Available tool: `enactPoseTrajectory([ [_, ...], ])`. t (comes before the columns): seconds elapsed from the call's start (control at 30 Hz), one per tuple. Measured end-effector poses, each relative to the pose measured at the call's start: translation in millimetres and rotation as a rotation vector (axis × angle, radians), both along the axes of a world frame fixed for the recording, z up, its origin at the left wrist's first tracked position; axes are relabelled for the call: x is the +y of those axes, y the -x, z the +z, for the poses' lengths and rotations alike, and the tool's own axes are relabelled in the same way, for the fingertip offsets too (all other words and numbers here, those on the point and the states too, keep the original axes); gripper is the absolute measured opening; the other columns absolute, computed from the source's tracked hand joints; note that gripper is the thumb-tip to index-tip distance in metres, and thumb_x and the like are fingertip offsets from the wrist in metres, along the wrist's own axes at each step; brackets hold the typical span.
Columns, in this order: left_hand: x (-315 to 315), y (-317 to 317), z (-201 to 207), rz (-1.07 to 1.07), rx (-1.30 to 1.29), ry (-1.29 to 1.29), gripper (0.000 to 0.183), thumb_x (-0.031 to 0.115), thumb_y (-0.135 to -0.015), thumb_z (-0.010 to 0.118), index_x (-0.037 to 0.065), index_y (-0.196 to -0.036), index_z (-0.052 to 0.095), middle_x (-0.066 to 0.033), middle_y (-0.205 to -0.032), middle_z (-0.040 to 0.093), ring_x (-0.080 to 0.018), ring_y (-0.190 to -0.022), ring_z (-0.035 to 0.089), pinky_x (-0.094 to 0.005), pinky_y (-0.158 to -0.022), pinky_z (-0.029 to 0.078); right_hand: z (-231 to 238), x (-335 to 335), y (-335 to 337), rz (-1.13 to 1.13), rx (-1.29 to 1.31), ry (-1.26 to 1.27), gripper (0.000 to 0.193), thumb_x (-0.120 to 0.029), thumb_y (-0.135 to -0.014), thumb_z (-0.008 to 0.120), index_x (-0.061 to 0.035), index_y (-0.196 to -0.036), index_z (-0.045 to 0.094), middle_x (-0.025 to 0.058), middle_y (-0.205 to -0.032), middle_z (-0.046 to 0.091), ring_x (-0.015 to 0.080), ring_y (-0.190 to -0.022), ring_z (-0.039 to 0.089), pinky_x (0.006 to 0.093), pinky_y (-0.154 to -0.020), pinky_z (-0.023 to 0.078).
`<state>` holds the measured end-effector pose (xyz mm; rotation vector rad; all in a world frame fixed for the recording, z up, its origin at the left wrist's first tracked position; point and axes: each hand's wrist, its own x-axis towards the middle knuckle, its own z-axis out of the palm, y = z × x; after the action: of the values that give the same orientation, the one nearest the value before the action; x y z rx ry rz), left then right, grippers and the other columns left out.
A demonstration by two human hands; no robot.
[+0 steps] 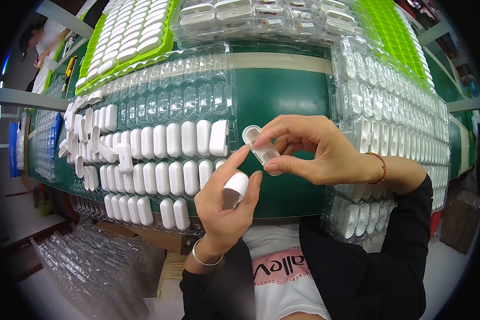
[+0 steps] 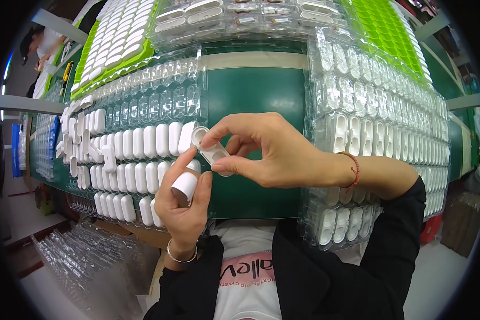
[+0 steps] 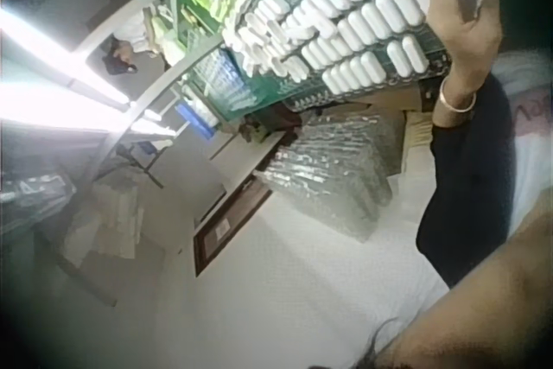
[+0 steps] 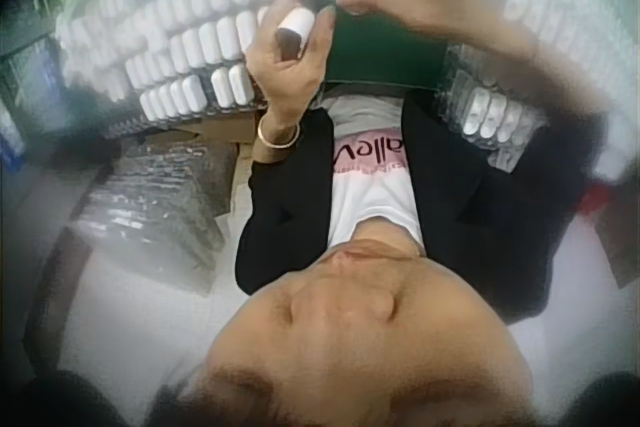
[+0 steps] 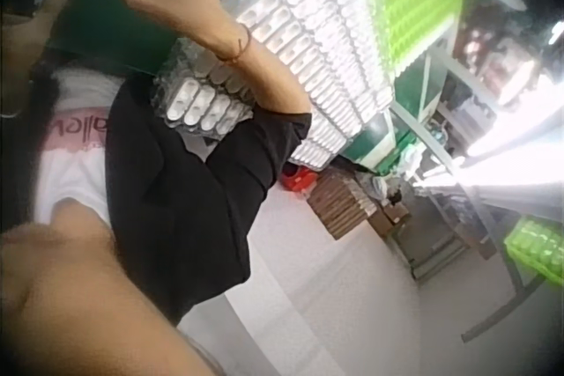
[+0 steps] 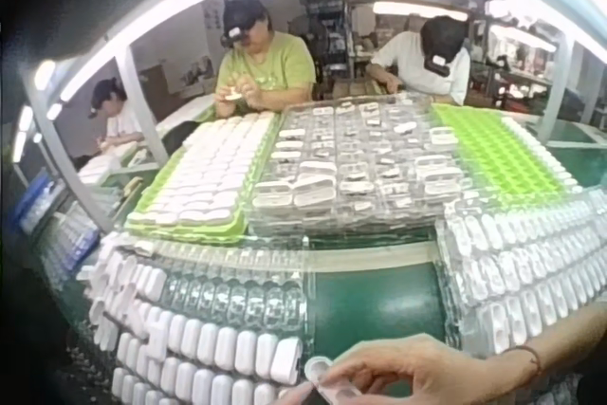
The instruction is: The person assembles white wireless earbud cases on a factory line. They pick up a case, open it, insert a small internal component, and close it. The person then wipes the case with a blue cloth and places it into a clear plastic tray. This process is repeated for multiple units.
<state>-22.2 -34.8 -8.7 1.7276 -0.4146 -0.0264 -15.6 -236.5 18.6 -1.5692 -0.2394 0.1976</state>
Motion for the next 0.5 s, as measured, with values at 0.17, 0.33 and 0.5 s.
enactPoseTrajectory([
  [0.17, -0.7, -1.1, -2.8, -0.012, -0.006, -0.026, 0.037, -0.001, -0.083, 0.07, -0.004, -0.118, 0.06, -0.0164, -0.108, 0.067, -0.0108, -0.079, 0.062, -0.0238, -0.069, 0.05, -3.1, -0.6, 1.2, 0.002, -0.025, 0.009, 0.027, -0.004, -0.084, 0.068, 0.0017, -0.11, 0.062, 0.0099, -0.096, 0.066, 0.0138, -0.081, 0.067, 0.0281, -0.075, 0.057],
  [0.33, -3.5, -1.5, -3.8, -0.028, 0.008, 0.011, 0.038, -0.001, -0.083, 0.07, -0.004, -0.119, 0.059, -0.0159, -0.111, 0.066, -0.0114, -0.08, 0.062, -0.0245, -0.072, 0.05, -5.2, -1.6, 0.8, -0.018, -0.064, 0.037, 0.027, -0.004, -0.085, 0.067, 0.0017, -0.111, 0.062, 0.0108, -0.095, 0.067, 0.0142, -0.081, 0.068, 0.0285, -0.076, 0.057],
  [0.5, -4.1, -2.7, -4.1, -0.045, 0.04, 0.029, 0.037, -0.001, -0.084, 0.069, -0.003, -0.12, 0.058, -0.0145, -0.112, 0.066, -0.0105, -0.081, 0.061, -0.0241, -0.072, 0.05, -5.1, -1.8, 0.4, -0.03, -0.06, 0.05, 0.027, -0.004, -0.084, 0.067, 0.0021, -0.11, 0.062, 0.011, -0.095, 0.067, 0.0147, -0.081, 0.068, 0.0289, -0.077, 0.057],
])
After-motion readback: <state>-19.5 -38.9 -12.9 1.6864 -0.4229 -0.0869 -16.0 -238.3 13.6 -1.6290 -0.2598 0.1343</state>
